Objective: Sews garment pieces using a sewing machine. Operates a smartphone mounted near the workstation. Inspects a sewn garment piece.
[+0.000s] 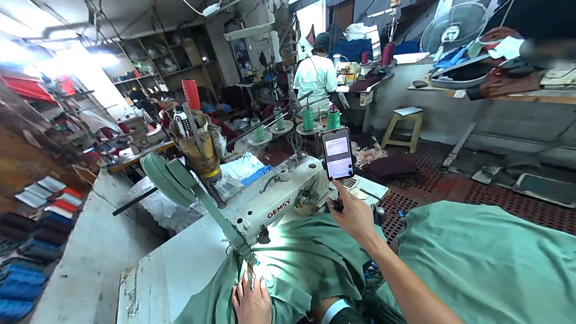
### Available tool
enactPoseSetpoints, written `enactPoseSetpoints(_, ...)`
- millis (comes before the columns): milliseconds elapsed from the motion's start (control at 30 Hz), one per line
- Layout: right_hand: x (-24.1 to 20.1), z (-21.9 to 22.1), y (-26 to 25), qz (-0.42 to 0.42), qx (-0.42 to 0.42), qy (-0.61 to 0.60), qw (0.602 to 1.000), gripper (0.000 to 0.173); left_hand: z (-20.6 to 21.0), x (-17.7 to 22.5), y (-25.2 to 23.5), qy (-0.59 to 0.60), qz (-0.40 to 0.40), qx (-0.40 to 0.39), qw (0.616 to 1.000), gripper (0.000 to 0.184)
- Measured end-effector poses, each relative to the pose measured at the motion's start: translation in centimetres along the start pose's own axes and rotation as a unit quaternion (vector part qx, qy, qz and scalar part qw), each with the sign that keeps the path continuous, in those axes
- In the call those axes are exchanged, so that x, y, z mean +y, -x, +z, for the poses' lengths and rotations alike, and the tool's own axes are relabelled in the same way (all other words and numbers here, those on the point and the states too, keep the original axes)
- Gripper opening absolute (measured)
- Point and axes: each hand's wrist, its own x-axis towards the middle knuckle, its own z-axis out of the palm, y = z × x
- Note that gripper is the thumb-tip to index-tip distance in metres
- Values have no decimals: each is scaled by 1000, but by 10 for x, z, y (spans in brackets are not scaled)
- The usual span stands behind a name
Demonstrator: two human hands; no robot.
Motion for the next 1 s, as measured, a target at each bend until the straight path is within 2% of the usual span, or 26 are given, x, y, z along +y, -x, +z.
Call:
enactPoseSetpoints(600, -16, -9, -34, 4, -42, 18, 999, 66, 1, -1, 0, -3, -6, -6, 1000, 43)
enactPoseSetpoints(733, -13, -12, -35, -1, 0, 4, 1000, 65, 4, -3, 0, -9, -3, 3, 1000, 42)
enactPoseSetpoints(1000, -8, -30, -55, 21, 48, 10, 999, 74, 3, -2, 0, -2, -5, 4, 1000, 41)
